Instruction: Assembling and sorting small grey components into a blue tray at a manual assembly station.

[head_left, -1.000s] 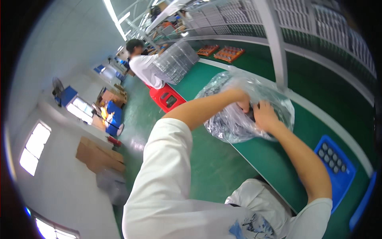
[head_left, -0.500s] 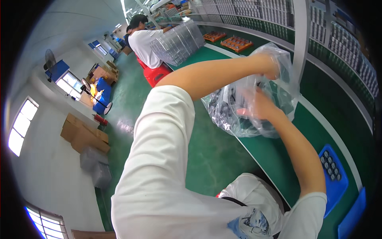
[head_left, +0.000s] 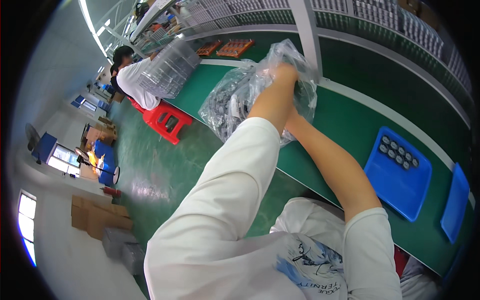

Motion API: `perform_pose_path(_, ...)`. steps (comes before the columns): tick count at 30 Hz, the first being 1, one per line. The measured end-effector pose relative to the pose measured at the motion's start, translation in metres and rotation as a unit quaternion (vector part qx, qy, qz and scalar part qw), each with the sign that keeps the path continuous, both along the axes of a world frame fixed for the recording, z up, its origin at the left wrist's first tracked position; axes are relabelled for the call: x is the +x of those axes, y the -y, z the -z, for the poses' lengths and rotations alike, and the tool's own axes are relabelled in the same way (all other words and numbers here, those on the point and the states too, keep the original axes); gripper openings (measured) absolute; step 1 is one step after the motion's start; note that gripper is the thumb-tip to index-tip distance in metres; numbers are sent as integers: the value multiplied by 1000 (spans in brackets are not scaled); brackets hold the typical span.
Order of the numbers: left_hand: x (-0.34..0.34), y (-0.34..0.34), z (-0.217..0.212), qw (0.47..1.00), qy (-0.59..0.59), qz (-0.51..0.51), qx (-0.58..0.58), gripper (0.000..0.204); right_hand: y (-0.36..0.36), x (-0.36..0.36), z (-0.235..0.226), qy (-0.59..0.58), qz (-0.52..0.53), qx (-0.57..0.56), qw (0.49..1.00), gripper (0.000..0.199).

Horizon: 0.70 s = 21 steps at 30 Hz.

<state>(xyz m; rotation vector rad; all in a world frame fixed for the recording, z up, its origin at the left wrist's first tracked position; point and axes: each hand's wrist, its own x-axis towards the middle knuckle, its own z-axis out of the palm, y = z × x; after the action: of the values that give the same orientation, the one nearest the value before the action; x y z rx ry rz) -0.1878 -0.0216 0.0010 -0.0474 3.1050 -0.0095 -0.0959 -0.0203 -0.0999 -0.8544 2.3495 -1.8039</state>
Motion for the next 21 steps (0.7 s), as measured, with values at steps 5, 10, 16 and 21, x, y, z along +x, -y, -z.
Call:
perform_pose_path(5,7,67,15,998,-31,-43,-27,47,-2,67,-102,-8,65,258,964,58)
perform_pose_path(10,0,20,-6,999,-46,21,-21,51,-3,30,-60,-67,208,237,947,61)
perform_pose_path(16,-12,41,-3,998,-25,-2,-52,52,7,53,-71,2,229,138,964,54)
perform_pose_path(21,-86,67,19,891,60,280,-351,42,-11,13,-56,-49,205,49,976,27)
